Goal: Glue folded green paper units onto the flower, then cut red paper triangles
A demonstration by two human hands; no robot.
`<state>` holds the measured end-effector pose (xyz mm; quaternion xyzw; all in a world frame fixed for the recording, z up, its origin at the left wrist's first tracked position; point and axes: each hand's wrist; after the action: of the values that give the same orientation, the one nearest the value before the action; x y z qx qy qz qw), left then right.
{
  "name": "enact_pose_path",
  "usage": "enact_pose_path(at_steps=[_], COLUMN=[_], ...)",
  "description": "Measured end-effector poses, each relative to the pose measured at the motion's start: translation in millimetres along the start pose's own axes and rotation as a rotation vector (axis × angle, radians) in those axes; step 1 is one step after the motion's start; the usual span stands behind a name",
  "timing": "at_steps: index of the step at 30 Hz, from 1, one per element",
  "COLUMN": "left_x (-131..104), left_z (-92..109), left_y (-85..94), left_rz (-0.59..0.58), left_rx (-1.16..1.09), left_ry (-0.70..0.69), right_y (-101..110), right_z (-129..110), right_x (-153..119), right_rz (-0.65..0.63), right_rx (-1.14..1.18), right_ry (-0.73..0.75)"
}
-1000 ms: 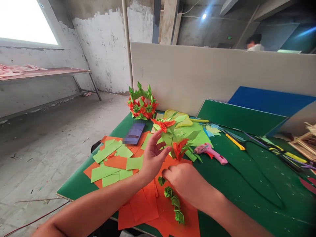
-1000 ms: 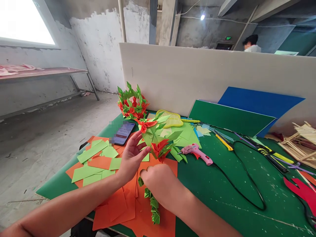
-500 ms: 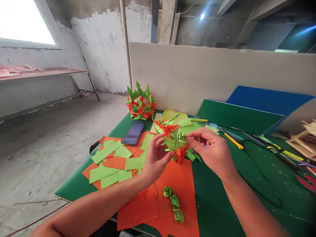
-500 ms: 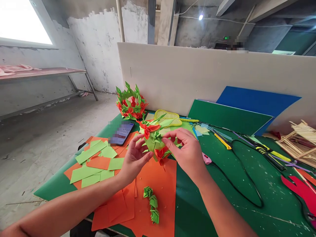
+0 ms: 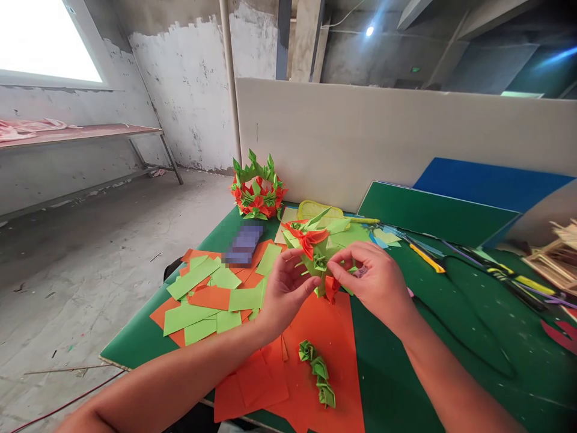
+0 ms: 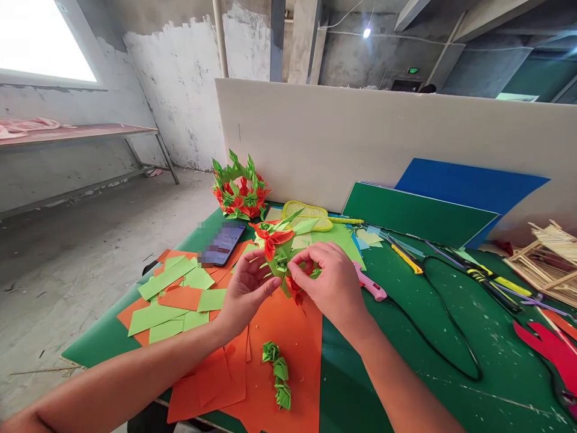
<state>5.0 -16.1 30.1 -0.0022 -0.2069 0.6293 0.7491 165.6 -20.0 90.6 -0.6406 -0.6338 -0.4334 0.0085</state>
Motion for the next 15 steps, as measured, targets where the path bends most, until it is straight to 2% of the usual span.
enact_pose_path(at_steps=[11, 15], left_x=[1.2, 1.7], left_z=[-0.6, -2.2], left_y=[2.3, 2.6], left_rz=[0.094, 0.085], left_rx=[-0.007, -0.037], left_ry=[0.041, 0.062], right_y=[-8.5, -9.3], right_z=[-6.5, -6.5], right_x=[-3.7, -4.3], right_rz=[-0.014, -0.013], right_rx=[-0.082, -0.092], right_ry=[0.077, 0.085])
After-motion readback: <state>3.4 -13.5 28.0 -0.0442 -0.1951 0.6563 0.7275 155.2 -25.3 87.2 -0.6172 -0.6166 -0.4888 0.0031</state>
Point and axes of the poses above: each hand's wrist, its own x-axis towards the middle knuckle, its own y-axis out of the back of the hand, z = x × y, and after that the axes turned 14 degrees about x, right-handed
